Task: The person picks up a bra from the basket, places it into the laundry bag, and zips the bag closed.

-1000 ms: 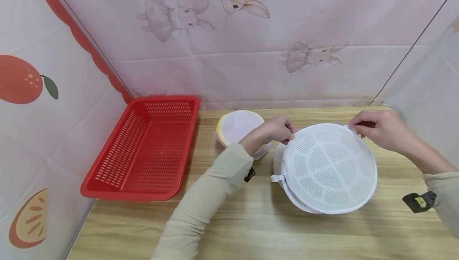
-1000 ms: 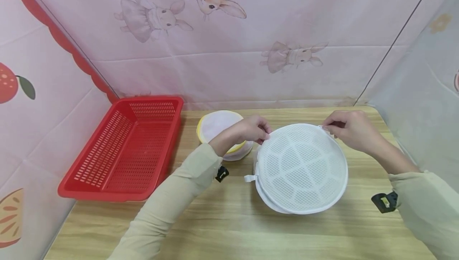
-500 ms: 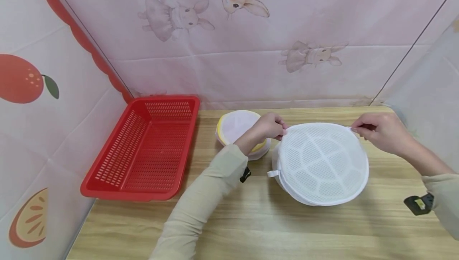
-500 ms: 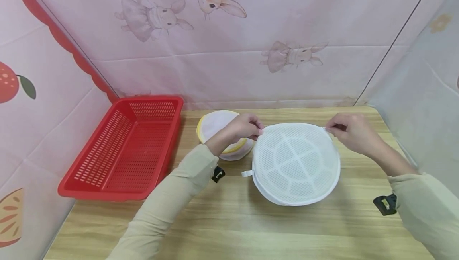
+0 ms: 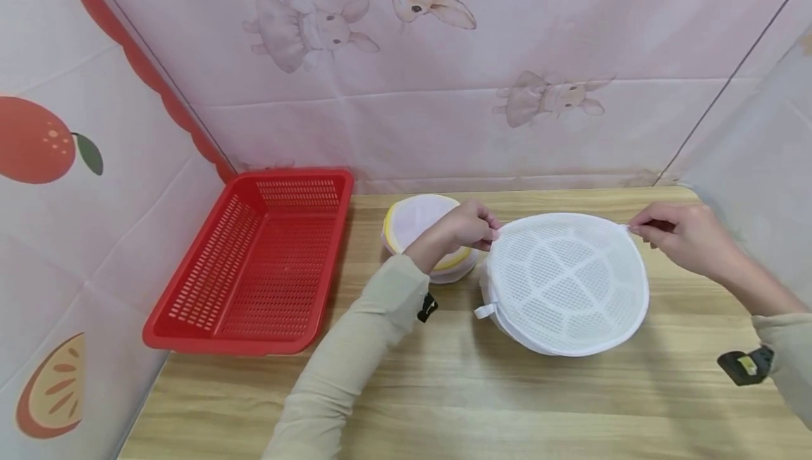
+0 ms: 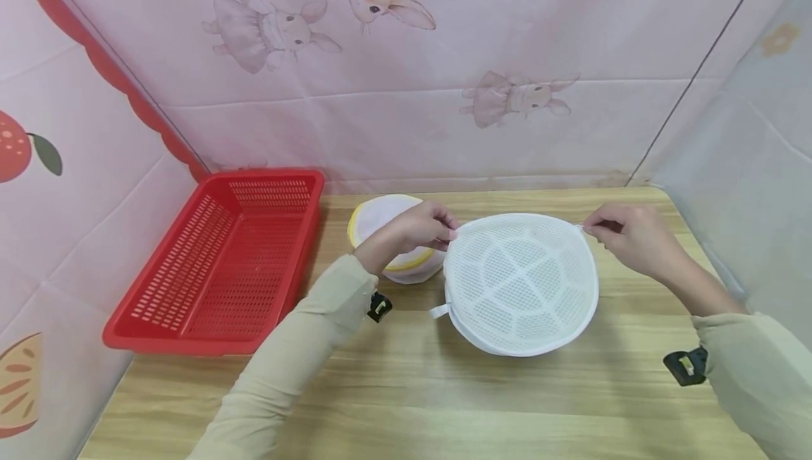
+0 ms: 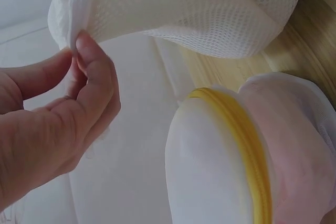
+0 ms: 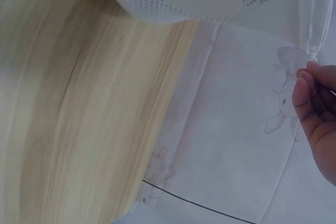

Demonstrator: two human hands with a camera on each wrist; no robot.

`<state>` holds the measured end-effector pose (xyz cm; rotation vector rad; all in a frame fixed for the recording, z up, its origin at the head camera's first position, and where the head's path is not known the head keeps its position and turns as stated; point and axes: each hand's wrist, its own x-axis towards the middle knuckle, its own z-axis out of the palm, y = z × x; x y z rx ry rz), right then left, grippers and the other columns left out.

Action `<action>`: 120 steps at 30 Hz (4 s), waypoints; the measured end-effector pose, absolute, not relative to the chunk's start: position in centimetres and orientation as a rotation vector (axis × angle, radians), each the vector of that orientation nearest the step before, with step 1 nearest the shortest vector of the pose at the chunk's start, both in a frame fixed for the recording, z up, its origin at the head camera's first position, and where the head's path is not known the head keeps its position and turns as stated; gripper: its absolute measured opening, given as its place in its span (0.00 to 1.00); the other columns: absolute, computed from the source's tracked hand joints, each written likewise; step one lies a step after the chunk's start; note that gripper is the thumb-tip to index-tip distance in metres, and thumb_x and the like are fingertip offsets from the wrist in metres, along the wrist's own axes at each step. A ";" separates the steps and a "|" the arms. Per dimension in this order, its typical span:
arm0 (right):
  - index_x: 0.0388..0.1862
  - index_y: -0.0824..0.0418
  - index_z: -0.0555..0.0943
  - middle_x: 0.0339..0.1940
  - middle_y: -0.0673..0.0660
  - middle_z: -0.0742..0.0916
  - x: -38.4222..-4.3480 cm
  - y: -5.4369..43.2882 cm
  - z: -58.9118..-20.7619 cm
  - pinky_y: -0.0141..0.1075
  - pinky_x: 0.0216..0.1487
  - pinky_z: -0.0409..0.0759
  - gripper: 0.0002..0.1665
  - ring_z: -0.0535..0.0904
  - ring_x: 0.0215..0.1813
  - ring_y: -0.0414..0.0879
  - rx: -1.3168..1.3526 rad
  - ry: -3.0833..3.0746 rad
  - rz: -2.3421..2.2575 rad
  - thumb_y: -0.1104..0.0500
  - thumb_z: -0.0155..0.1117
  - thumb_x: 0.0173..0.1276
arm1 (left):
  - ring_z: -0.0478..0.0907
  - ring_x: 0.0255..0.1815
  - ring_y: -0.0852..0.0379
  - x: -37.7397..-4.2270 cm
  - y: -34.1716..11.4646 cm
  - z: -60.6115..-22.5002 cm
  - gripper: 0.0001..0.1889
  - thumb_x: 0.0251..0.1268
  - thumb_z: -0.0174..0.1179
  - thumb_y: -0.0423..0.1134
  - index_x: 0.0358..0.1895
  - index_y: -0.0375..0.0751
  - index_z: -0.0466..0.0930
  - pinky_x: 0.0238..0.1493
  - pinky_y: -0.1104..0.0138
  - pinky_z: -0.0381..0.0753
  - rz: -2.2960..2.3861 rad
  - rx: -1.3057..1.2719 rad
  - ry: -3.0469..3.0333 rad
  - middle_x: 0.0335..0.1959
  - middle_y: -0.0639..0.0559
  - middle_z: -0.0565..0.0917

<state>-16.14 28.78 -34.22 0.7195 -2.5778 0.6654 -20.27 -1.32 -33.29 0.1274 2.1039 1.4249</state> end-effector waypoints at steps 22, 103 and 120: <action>0.24 0.62 0.83 0.17 0.50 0.82 -16.8 27.5 -32.8 0.20 0.19 0.66 0.08 0.70 0.19 0.28 0.629 -2.629 0.660 0.74 0.67 0.50 | 0.73 0.28 0.58 -20.7 -0.5 -32.9 0.07 0.64 0.53 0.30 0.42 0.28 0.74 0.35 0.71 0.79 1.433 0.199 2.103 0.29 0.48 0.75; 0.22 0.62 0.82 0.21 0.52 0.82 -17.4 26.7 -31.5 0.29 0.21 0.67 0.07 0.69 0.21 0.34 0.635 -2.661 0.552 0.72 0.67 0.49 | 0.74 0.25 0.59 -21.5 -1.5 -33.1 0.06 0.63 0.56 0.31 0.40 0.31 0.74 0.40 0.64 0.80 1.506 0.128 2.135 0.27 0.49 0.76; 0.20 0.62 0.81 0.23 0.56 0.84 -18.0 24.9 -30.4 0.34 0.24 0.70 0.09 0.74 0.24 0.44 0.635 -2.659 0.561 0.74 0.66 0.49 | 0.72 0.23 0.60 -21.4 -0.6 -32.1 0.06 0.57 0.61 0.30 0.35 0.31 0.76 0.32 0.69 0.79 1.375 0.199 2.285 0.24 0.50 0.74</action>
